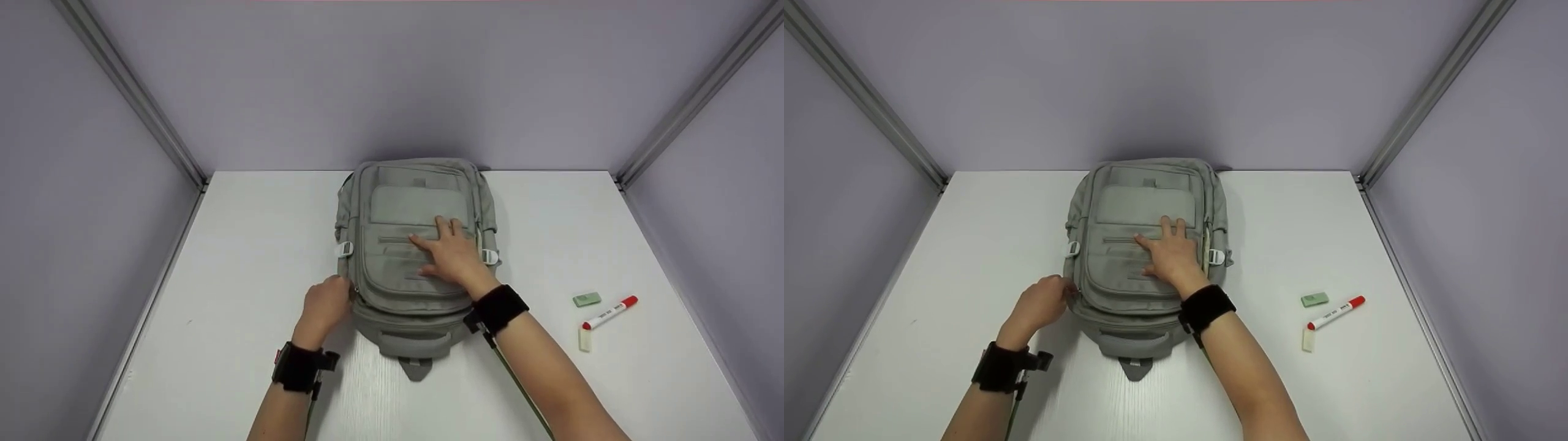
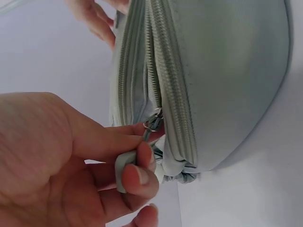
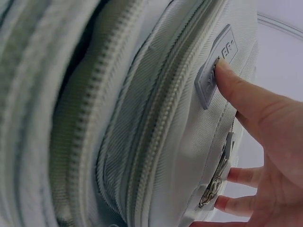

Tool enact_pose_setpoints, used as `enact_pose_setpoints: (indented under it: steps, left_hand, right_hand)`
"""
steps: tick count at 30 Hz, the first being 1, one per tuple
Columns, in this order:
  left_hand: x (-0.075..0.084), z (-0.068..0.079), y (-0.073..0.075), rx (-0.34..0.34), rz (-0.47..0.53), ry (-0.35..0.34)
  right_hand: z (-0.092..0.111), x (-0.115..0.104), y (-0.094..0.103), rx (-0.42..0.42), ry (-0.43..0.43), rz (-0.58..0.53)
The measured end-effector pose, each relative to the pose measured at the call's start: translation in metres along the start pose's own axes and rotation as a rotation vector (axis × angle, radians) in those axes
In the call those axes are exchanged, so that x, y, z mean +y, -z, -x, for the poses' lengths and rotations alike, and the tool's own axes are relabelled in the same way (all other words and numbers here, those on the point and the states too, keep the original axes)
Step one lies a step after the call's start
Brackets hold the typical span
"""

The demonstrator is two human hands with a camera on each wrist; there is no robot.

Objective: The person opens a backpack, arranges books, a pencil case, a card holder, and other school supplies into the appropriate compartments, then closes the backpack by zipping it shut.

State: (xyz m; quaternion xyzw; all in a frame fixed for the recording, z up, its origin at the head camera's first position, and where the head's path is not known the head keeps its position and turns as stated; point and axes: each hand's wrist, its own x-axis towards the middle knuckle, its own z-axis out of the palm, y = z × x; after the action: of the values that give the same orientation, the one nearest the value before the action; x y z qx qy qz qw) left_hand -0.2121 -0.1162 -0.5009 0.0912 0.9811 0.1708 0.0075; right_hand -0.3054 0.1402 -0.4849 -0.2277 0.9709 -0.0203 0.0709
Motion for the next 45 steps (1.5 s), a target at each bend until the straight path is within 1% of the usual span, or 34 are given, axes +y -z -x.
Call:
enact_pose_setpoints:
  steps: [4,7,12,15,17,21,23,26,29,32,35,37,39,42,44,45]
  left_hand:
    - [0.002,0.002,0.001,-0.054,0.029,0.004]
    - [0.004,0.003,0.004,-0.111,0.062,0.000]
    - [0.008,0.007,0.011,-0.253,0.155,-0.010]
    - [0.011,0.009,0.012,-0.328,0.212,-0.021]
    - [0.013,0.009,0.011,-0.367,0.244,-0.048]
    - [0.019,0.010,0.006,-0.403,0.291,-0.145]
    - [0.022,0.009,0.004,-0.406,0.302,-0.180]
    - [0.029,0.010,0.000,-0.408,0.325,-0.189]
    - [0.036,0.012,-0.002,-0.401,0.321,-0.183]
    - [0.044,0.012,-0.007,-0.367,0.302,-0.197]
    - [0.050,0.013,-0.014,-0.302,0.290,-0.208]
    - [0.053,0.014,-0.019,-0.249,0.285,-0.212]
    - [0.054,0.015,-0.023,-0.204,0.278,-0.210]
    - [0.053,0.017,-0.026,-0.155,0.271,-0.211]
    - [0.052,0.018,-0.025,-0.126,0.282,-0.215]
    - [0.051,0.018,-0.025,-0.105,0.296,-0.216]
  right_hand:
    - [0.001,0.000,0.000,-0.012,-0.004,-0.015]
    - [0.002,-0.001,-0.001,-0.012,-0.008,-0.021]
    - [0.002,-0.004,0.000,0.002,-0.013,-0.025]
    - [0.001,-0.006,-0.001,0.008,-0.012,-0.030]
    - [0.001,-0.007,-0.001,0.010,-0.012,-0.029]
    - [0.000,-0.007,-0.003,0.011,-0.018,-0.021]
    - [0.001,-0.006,-0.004,0.013,-0.018,-0.007]
    - [0.005,-0.007,-0.008,0.036,-0.012,0.017]
    - [0.011,-0.009,-0.016,0.081,-0.006,0.043]
    - [0.019,-0.011,-0.024,0.148,-0.005,0.045]
    - [0.028,-0.014,-0.028,0.222,0.023,0.005]
    - [0.037,-0.018,-0.030,0.288,0.077,-0.036]
    - [0.046,-0.024,-0.033,0.354,0.155,-0.097]
    - [0.061,-0.036,-0.039,0.446,0.278,-0.190]
    - [0.069,-0.044,-0.043,0.475,0.347,-0.240]
    - [0.073,-0.049,-0.046,0.474,0.373,-0.263]
